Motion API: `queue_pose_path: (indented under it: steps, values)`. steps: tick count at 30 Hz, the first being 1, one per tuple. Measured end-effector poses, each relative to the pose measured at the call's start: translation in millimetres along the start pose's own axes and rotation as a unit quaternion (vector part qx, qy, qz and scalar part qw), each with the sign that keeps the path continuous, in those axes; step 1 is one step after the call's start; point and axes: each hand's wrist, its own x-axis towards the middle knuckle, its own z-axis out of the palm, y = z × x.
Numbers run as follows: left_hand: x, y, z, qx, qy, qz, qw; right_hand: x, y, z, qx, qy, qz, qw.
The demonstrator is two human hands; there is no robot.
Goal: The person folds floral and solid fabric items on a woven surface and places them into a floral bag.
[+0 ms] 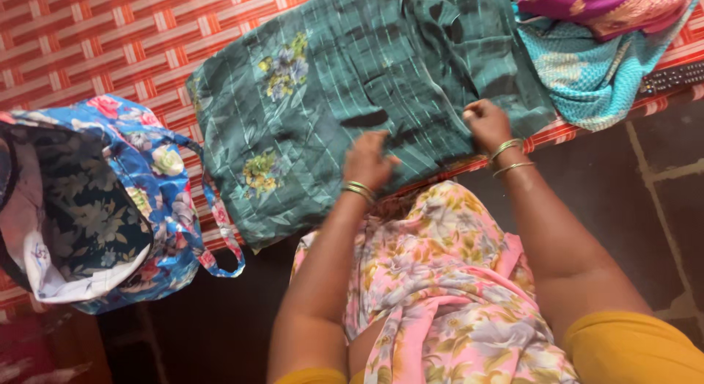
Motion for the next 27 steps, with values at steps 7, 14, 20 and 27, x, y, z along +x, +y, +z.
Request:
queue_pose_path:
  steps: [7,14,20,27]
  values:
    - [-18.9,17.6,39.8,0.18,-0.048,0.072,0.98,-46.3,-89.2,39.6,-0.188,-0.112,-0.009,0.976]
    - [-35.2,-61.8,2.6,0.007,0.065,-0.072,0.995,-67.6,-115.9,108.0,-0.197,-0.195,-0.09,0.957]
    - [-73.7,-109.8,-58.7,0.095,0.059,-0.132,0.985,-136.8,-147.3,142.3,-0.123,-0.342,-0.162,0.917]
    - [-91.3,-103.3,-100.7,0.165,0.128,-0.262,0.942,-117.4,-151.0,105.1,-0.058,-0.304,-0.134,0.942]
